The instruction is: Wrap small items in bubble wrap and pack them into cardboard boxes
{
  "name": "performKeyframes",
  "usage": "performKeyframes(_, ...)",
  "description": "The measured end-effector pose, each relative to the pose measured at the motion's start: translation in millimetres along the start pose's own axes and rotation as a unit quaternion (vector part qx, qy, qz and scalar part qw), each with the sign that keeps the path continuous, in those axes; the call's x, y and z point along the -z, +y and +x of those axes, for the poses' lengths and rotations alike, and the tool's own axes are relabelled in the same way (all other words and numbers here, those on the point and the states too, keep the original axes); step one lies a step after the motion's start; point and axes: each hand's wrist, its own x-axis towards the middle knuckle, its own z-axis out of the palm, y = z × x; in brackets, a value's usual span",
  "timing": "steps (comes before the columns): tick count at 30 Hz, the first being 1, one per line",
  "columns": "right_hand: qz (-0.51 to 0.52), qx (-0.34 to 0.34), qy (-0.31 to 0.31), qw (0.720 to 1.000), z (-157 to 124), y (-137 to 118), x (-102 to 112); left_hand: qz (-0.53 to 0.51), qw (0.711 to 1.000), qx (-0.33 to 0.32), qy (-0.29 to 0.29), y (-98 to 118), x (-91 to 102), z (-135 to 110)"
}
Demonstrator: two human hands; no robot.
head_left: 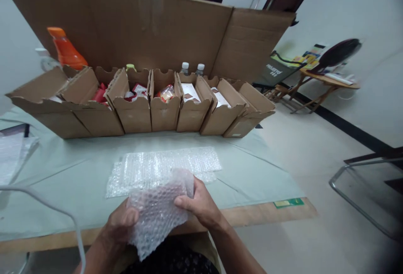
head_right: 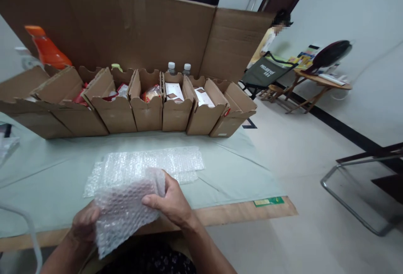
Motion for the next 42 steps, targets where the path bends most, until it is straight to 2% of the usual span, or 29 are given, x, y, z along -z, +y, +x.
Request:
performKeyframes(2, 0.017, -0.004, 0.049, 0.999, 4, -1, 11, 0.001, 1.0, -0.006, -0.011, 5, 12.3, 2)
performKeyframes(4, -0.019, 0.016, 0.129, 0.991, 9, -2, 27, 0.029, 0.999, 0.004, -0.023, 15, 28.6, 7)
performKeyframes(6, -0.096, 0.041, 0.174, 0.979, 14, 0, 43, 0.127, 0.992, 0.012, -0.01, 26, 44.8, 17)
performKeyframes(7, -0.151, 0.054, 0.187, 0.969, 17, 3, 51, 0.204, 0.979, 0.012, 0.007, 29, 51.9, 23)
performKeyframes(9, -0.284, 0.084, 0.225, 0.928, 23, 9, 63, 0.372, 0.926, -0.012, 0.067, 31, 63.5, 35)
performKeyframes(11, -0.414, 0.119, 0.271, 0.861, 28, 14, 72, 0.504, 0.849, -0.072, 0.141, 27, 71.9, 45)
performKeyframes(13, -0.502, 0.163, 0.295, 0.796, 33, 8, 79, 0.584, 0.768, -0.157, 0.21, 20, 76.4, 49)
performKeyframes(15, -0.549, 0.224, 0.288, 0.752, 38, -14, 83, 0.624, 0.702, -0.24, 0.245, 13, 75.5, 47)
performKeyframes(17, -0.573, 0.294, 0.253, 0.722, 51, -52, 81, 0.639, 0.668, -0.309, 0.223, 8, 68.4, 45)
performKeyframes(19, -0.588, 0.347, 0.198, 0.703, 76, -99, 69, 0.641, 0.665, -0.347, 0.161, 1, 57.0, 45)
performKeyframes(21, -0.615, 0.358, 0.127, 0.691, 115, -144, 49, 0.649, 0.678, -0.332, 0.092, -8, 45.7, 49)
performKeyframes(23, -0.673, 0.317, 0.075, 0.664, 163, -179, 26, 0.665, 0.69, -0.283, 0.051, -16, 38.5, 55)
performKeyframes(25, -0.741, 0.227, 0.007, 0.631, 213, -200, 5, 0.676, 0.694, -0.247, 0.034, -21, 36.3, 60)
performKeyframes(28, -0.796, 0.073, -0.088, 0.595, 271, -204, -16, 0.676, 0.698, -0.235, 0.027, -23, 38.1, 63)
performKeyframes(30, -0.805, 0.028, -0.108, 0.582, 293, -197, -24, 0.674, 0.701, -0.232, 0.022, -21, 39.0, 63)
performKeyframes(33, -0.807, 0.029, -0.11, 0.579, 305, -182, -29, 0.67, 0.706, -0.227, 0.023, -18, 37.9, 62)
performKeyframes(37, -0.798, 0.042, -0.117, 0.59, 305, -170, -31, 0.669, 0.71, -0.219, 0.033, -17, 35.6, 61)
performKeyframes(40, -0.782, 0.055, -0.112, 0.611, 304, -173, -30, 0.664, 0.716, -0.212, 0.034, -16, 35.0, 61)
performKeyframes(42, -0.774, 0.072, -0.088, 0.623, 299, -184, -25, 0.658, 0.722, -0.211, 0.03, -16, 35.4, 62)
